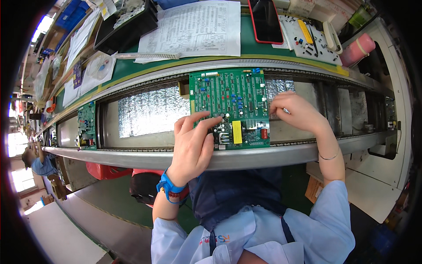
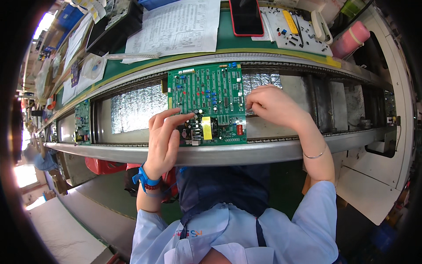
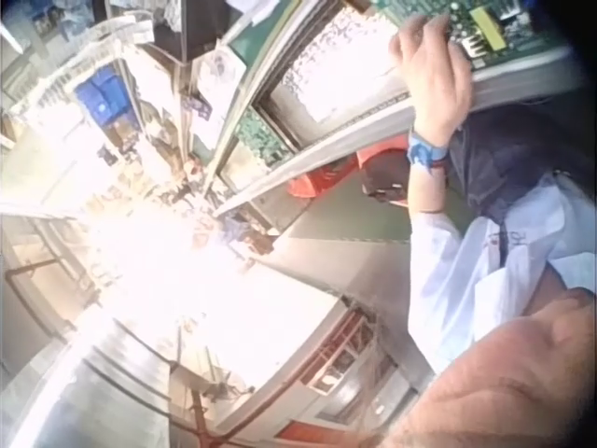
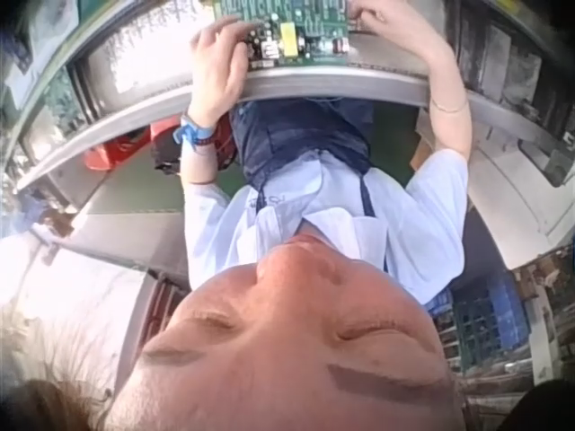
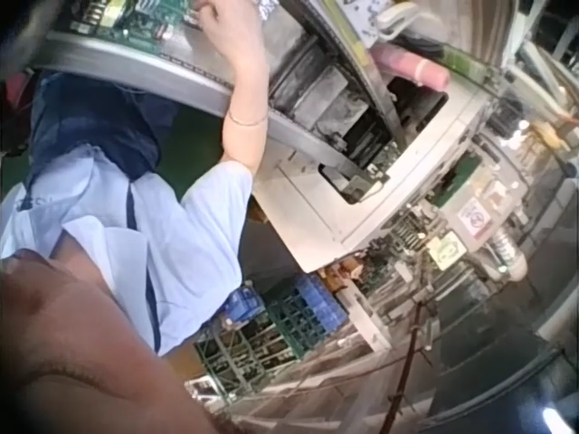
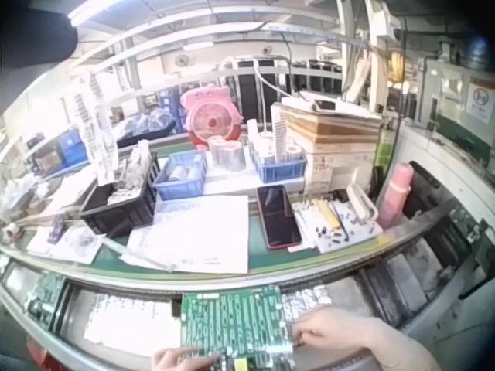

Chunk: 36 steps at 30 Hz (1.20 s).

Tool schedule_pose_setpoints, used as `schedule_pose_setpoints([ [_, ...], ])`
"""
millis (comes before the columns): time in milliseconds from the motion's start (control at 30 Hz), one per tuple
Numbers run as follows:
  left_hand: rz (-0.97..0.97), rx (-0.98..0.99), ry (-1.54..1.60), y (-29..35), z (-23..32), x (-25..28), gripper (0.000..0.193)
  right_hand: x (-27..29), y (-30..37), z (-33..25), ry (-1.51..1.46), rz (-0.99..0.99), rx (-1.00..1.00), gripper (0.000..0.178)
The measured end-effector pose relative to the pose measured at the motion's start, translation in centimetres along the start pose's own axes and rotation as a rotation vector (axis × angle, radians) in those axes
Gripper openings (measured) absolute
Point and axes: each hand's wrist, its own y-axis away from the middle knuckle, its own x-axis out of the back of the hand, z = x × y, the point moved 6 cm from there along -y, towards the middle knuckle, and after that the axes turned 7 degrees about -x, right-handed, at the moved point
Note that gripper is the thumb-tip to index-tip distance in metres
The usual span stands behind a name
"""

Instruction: The person assembles electronic components onto printed circuit boards by hand, taking components from a bin and placing them onto PCBs moving on a conveyor belt.

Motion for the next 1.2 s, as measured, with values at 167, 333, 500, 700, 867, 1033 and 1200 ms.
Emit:
schedule_pose_setpoints([
  [167,-0.04,-0.03,0.023,-0.9,0.0,-0.4,0.032,2.3,0.4,0.8,-0.045,0.208,-0.025,0.011],
  [333,-0.08,-0.072,-0.001,-2.2,0.1,-0.8,0.031,3.2,0.8,0.5,-0.099,0.369,0.005,0.01],
  [500,0.088,-0.126,-0.012,-4.2,-0.2,1.5,0.034,3.2,1.0,-0.3,-0.185,0.418,0.094,0.013],
  [700,0.592,-0.064,0.085,-6.1,-4.7,4.4,0.028,2.3,0.8,-1.5,-0.145,0.374,0.206,0.021],
  [867,0.629,-0.009,0.202,-4.8,-7.6,2.9,0.022,1.5,0.6,-1.8,-0.16,0.287,0.202,0.028],
  [1033,0.615,0.026,0.314,-4.6,-8.1,2.1,0.022,1.3,0.7,-2.4,-0.157,0.215,0.224,0.031],
  [1200,0.604,0.042,0.343,-4.6,-8.0,2.2,0.022,1.0,0.5,-2.3,-0.129,0.177,0.222,0.032],
])
